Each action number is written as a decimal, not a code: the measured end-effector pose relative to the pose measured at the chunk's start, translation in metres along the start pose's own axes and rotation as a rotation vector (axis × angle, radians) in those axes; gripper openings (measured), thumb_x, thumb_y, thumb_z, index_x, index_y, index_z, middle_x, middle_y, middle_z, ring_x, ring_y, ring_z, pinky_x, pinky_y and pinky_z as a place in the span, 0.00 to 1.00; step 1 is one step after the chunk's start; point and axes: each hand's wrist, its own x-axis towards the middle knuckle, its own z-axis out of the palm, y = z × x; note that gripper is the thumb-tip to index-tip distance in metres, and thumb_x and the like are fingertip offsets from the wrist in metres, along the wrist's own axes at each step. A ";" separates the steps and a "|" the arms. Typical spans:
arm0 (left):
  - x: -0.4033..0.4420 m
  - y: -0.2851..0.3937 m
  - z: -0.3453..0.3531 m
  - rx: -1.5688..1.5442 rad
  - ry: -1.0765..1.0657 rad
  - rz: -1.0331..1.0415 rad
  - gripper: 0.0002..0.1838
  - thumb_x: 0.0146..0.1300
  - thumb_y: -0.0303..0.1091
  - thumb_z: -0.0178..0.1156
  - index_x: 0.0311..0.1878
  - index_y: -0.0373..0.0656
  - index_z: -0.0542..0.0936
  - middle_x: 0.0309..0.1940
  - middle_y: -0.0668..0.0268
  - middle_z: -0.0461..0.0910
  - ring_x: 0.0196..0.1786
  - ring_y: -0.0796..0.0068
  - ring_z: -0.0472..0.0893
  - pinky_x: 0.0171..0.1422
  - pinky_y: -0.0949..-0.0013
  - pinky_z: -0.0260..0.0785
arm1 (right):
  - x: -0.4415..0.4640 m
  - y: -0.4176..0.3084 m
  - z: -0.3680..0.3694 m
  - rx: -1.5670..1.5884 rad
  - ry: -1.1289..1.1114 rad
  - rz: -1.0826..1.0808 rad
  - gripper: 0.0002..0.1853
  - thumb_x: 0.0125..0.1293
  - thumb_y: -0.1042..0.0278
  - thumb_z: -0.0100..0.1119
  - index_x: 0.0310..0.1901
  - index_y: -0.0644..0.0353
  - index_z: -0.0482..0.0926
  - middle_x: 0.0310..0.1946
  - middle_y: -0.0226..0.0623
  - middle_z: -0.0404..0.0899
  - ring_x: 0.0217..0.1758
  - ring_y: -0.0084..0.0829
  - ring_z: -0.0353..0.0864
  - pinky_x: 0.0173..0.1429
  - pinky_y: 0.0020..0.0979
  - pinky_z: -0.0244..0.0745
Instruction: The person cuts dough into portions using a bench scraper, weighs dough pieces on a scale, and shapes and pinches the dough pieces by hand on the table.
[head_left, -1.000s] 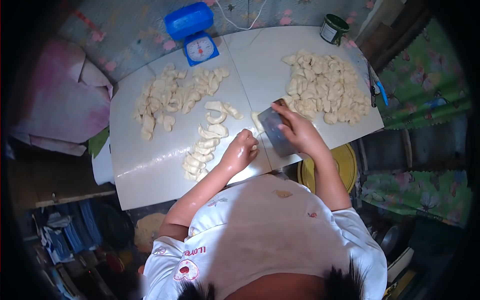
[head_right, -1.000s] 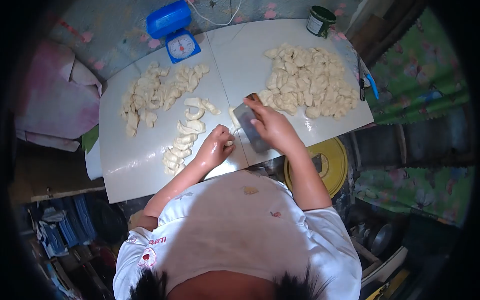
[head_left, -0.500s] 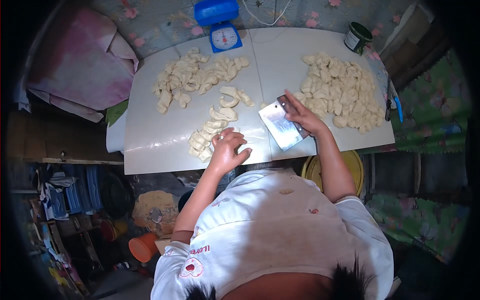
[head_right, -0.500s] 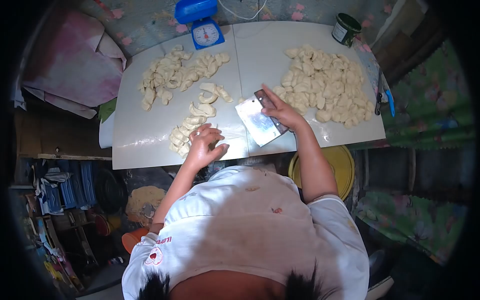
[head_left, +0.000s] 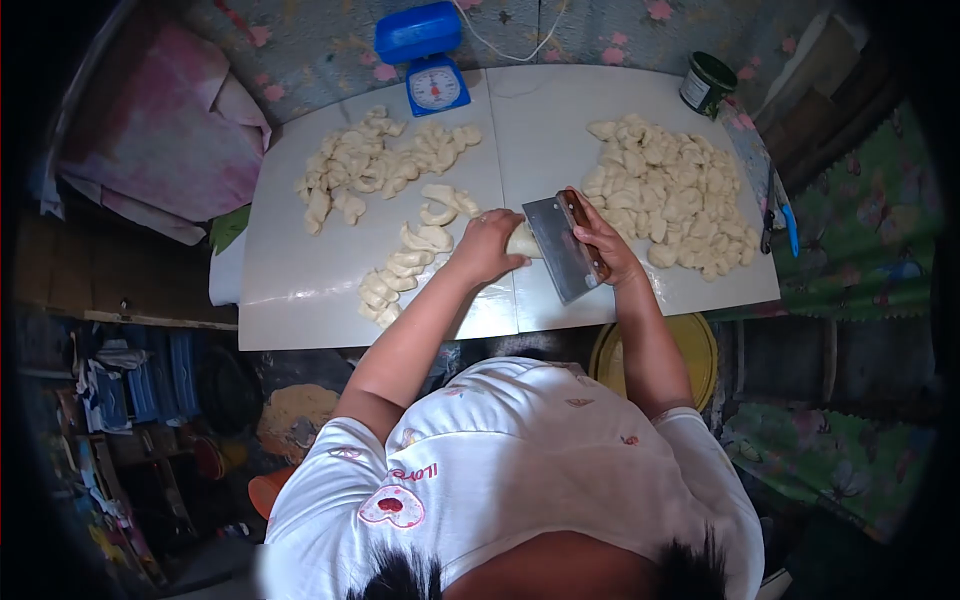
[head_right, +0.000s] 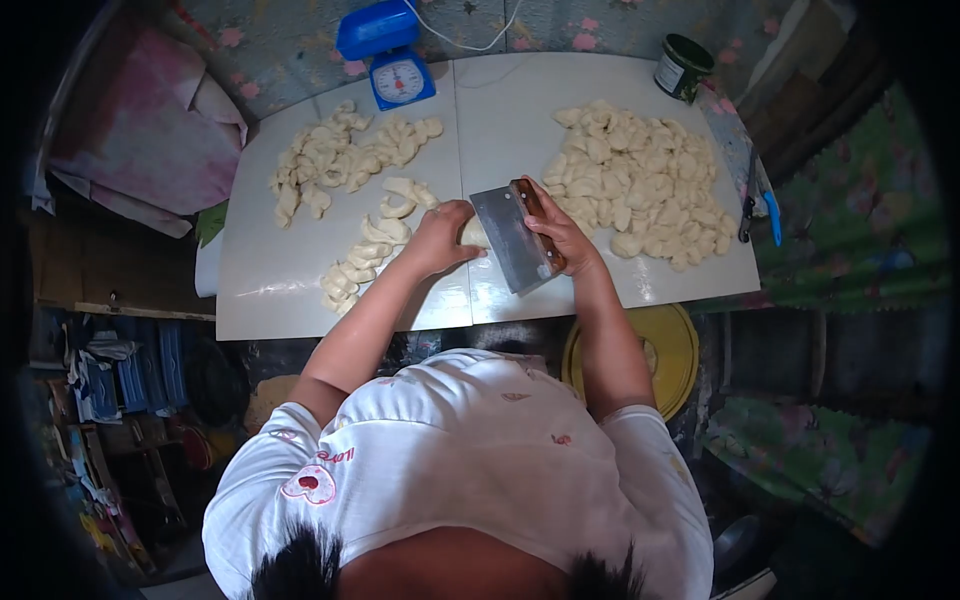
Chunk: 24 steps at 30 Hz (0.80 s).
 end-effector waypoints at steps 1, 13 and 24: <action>0.005 0.001 -0.002 -0.017 -0.018 -0.030 0.32 0.42 0.42 0.71 0.51 0.36 0.76 0.49 0.52 0.76 0.55 0.52 0.73 0.60 0.57 0.64 | 0.001 0.000 -0.002 0.002 0.004 0.000 0.40 0.61 0.70 0.60 0.72 0.54 0.50 0.68 0.33 0.57 0.68 0.27 0.59 0.68 0.26 0.56; -0.033 0.035 0.046 0.020 0.204 0.000 0.36 0.44 0.41 0.70 0.58 0.38 0.72 0.49 0.54 0.72 0.56 0.53 0.68 0.58 0.54 0.59 | -0.026 -0.011 0.008 -0.079 0.193 -0.186 0.41 0.60 0.78 0.56 0.73 0.53 0.45 0.69 0.38 0.55 0.71 0.32 0.57 0.68 0.28 0.56; -0.046 0.030 0.045 -0.163 0.313 0.011 0.26 0.44 0.33 0.69 0.48 0.33 0.77 0.43 0.52 0.79 0.50 0.52 0.75 0.59 0.57 0.64 | -0.045 -0.038 0.105 -1.342 0.295 -0.042 0.39 0.58 0.77 0.52 0.71 0.45 0.51 0.45 0.56 0.76 0.44 0.52 0.79 0.49 0.41 0.74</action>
